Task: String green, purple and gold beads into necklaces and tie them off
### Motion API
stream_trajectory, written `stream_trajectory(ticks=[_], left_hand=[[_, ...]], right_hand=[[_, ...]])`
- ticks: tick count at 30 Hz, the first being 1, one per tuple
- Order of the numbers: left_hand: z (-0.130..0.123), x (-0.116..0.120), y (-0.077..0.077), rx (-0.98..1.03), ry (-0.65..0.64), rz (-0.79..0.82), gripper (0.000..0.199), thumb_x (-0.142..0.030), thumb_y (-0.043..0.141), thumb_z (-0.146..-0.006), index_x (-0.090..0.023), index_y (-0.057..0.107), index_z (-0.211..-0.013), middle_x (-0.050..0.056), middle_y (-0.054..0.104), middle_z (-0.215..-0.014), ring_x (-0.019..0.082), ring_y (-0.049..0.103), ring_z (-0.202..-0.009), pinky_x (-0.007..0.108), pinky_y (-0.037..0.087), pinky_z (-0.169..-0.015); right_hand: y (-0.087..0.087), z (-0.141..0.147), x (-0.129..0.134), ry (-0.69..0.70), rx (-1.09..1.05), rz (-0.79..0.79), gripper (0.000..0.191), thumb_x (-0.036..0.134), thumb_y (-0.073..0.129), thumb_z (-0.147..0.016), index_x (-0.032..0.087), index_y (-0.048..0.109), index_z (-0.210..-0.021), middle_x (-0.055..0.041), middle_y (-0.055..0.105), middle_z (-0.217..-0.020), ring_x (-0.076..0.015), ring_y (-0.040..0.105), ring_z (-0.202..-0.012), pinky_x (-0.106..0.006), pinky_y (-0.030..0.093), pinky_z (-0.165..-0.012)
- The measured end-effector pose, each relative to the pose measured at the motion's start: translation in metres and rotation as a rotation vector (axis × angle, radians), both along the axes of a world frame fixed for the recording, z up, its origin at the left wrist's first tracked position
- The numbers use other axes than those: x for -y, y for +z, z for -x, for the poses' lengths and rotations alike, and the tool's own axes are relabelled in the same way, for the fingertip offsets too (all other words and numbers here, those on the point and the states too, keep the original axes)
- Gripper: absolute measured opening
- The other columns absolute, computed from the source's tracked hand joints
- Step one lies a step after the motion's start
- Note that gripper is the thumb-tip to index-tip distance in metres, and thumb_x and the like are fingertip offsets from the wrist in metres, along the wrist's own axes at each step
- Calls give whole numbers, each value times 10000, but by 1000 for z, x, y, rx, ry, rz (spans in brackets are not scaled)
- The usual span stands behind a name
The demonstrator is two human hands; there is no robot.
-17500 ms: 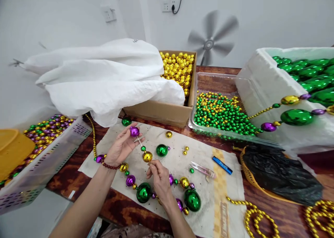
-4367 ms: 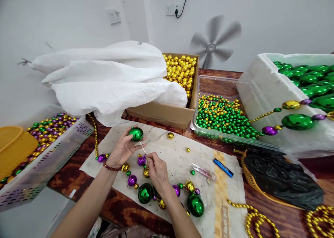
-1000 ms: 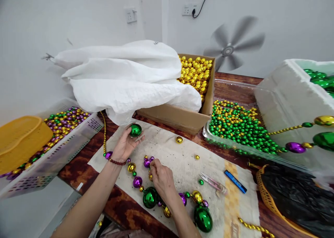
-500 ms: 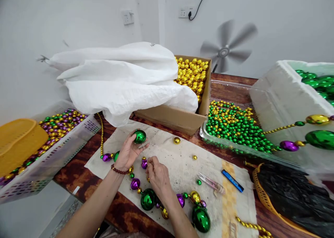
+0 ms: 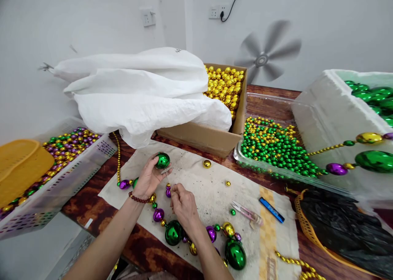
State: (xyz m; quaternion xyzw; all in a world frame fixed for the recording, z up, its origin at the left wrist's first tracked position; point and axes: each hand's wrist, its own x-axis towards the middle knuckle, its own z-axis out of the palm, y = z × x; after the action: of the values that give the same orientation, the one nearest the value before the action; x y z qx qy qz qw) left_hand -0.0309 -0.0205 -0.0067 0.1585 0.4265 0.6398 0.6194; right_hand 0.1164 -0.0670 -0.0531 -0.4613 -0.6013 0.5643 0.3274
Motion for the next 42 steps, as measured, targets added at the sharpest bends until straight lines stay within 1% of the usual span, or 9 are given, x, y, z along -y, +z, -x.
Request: stream_trajectory(ticks=[7, 10, 14, 18, 22, 26, 31, 37, 42], left_hand=[[-19, 13, -7, -26, -106, -18, 351, -339, 772, -765, -235, 627, -1067, 4, 652, -989, 128, 622, -805, 235, 527, -647], [-15, 14, -9, -158, -184, -35, 381, -403, 751, -782, -225, 662, -1107, 43, 666, -1066, 148, 622, -816, 241, 513, -636], [3, 7, -17, -612, -226, -51, 310, -416, 659, -844, -213, 711, -1073, 78, 700, -991, 216, 645, -891, 311, 502, -786], [10, 4, -32, -1183, -525, -206, 76, -227, 640, -780, -211, 712, -800, 83, 675, -833, 274, 613, -899, 381, 429, -891], [2, 2, -43, -1352, -714, -203, 91, -135, 667, -652, -212, 621, -667, 72, 616, -751, 300, 583, -884, 400, 389, -887], [0, -8, -47, -1290, -689, -164, 146, -111, 686, -593, -210, 579, -597, 43, 586, -672, 267, 588, -787, 369, 407, -817], [15, -21, -38, -1128, -499, -130, 102, -300, 621, -788, -202, 649, -791, 43, 662, -788, 210, 615, -781, 317, 448, -741], [20, -21, -14, -144, -228, -37, 313, -307, 813, -716, -136, 713, -957, 45, 706, -854, 150, 665, -788, 293, 515, -795], [14, -20, -7, 138, -208, -64, 254, -210, 792, -763, -124, 712, -988, 48, 711, -840, 166, 688, -815, 342, 550, -845]], right_hand=[[11, 4, -16, -96, -41, -44, 164, 342, 437, -925, 215, 512, -854, 36, 599, -590, -120, 559, -427, -214, 426, -440], [11, -1, -20, -111, -103, -25, 185, 381, 453, -916, 216, 499, -846, 22, 624, -628, -136, 605, -490, -243, 488, -518], [5, -13, -17, -172, -199, 19, 196, 392, 486, -891, 203, 524, -849, 15, 628, -656, -138, 611, -530, -262, 507, -568], [-1, -23, -12, -241, -255, 48, 218, 408, 531, -877, 192, 546, -853, 15, 625, -675, -135, 604, -535, -260, 496, -565], [-3, -25, -9, -261, -281, 63, 239, 429, 546, -869, 190, 545, -856, 14, 622, -669, -136, 587, -527, -262, 479, -554], [3, -28, -11, -307, -299, 26, 221, 407, 554, -886, 188, 541, -855, 6, 631, -692, -126, 586, -542, -241, 445, -531], [8, -42, -15, -379, -291, -83, 212, 382, 545, -923, 187, 556, -841, -7, 644, -724, -125, 609, -613, -220, 436, -535], [-5, -55, -7, -168, -195, -56, 208, 368, 545, -920, 184, 600, -842, 10, 625, -639, -125, 587, -549, -236, 475, -554], [-9, -56, 2, -122, -147, -72, 221, 360, 508, -943, 184, 626, -879, 14, 615, -620, -125, 582, -537, -231, 476, -545]])
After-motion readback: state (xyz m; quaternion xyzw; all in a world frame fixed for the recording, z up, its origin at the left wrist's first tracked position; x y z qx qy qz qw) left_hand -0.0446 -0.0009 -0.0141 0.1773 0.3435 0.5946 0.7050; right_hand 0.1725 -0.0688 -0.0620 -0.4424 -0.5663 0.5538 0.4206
